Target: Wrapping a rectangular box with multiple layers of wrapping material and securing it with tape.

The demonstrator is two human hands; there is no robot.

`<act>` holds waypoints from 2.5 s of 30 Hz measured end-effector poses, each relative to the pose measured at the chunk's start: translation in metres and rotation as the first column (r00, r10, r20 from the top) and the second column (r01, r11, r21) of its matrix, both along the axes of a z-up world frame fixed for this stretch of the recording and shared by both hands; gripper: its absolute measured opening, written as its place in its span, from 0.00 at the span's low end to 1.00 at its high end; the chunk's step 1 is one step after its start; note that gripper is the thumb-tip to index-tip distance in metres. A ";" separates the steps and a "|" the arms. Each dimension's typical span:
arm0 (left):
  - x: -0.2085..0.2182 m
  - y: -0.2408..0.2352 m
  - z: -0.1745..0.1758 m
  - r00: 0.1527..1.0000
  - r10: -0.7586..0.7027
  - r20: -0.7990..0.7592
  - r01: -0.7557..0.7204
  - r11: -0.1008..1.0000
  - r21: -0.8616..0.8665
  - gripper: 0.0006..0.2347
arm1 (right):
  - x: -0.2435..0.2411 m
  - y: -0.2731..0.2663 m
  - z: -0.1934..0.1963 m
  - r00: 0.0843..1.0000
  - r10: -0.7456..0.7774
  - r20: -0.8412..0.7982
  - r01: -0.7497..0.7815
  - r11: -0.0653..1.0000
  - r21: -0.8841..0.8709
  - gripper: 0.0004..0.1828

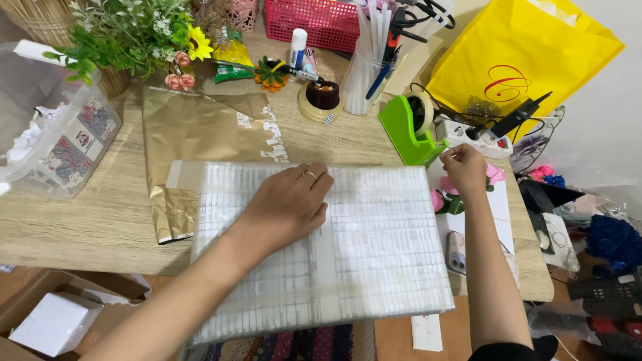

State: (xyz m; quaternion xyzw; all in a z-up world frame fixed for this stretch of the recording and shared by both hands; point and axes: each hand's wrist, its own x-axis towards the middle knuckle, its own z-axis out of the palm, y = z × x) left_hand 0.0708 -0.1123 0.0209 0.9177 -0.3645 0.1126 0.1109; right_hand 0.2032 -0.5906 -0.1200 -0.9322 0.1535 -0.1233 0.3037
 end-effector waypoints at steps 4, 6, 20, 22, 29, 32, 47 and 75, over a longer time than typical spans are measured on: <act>-0.001 0.001 -0.007 0.998 0.006 0.069 -0.002 0.998 -0.057 0.13 | 0.016 0.030 0.030 0.997 0.006 -0.072 -0.038 0.890 -0.454 0.07; -0.002 0.001 -0.007 0.997 -0.007 0.080 0.013 0.997 -0.082 0.14 | 0.027 0.032 0.029 0.992 -0.061 -0.109 -0.031 0.724 -0.689 0.09; 0.005 0.004 -0.029 0.974 -0.055 0.220 0.099 0.976 -0.195 0.17 | 0.018 -0.046 -0.011 0.956 -0.152 -0.252 0.082 0.960 -0.267 0.15; 0.006 0.004 -0.028 0.975 -0.049 0.216 0.096 0.973 -0.209 0.17 | 0.010 -0.033 0.008 0.969 -0.152 -0.196 0.112 0.973 -0.200 0.17; 0.002 0.006 -0.027 0.973 -0.066 0.221 0.108 0.977 -0.183 0.17 | -0.027 0.073 0.118 0.988 0.142 0.061 -0.149 0.981 0.122 0.08; 0.001 0.006 -0.026 0.974 -0.069 0.216 0.109 0.977 -0.182 0.16 | -0.058 0.151 0.163 0.943 0.317 0.103 -0.333 0.915 0.229 0.07; -0.002 0.009 -0.013 1.000 -0.003 0.002 0.003 0.997 -0.078 0.15 | -0.104 0.271 0.165 0.631 0.724 -0.279 -0.703 0.685 0.191 0.06; 0.002 0.017 0.005 0.950 0.069 -0.304 -0.066 0.998 0.021 0.13 | -0.083 0.289 0.173 0.663 0.367 -0.653 -0.618 0.760 -0.200 0.21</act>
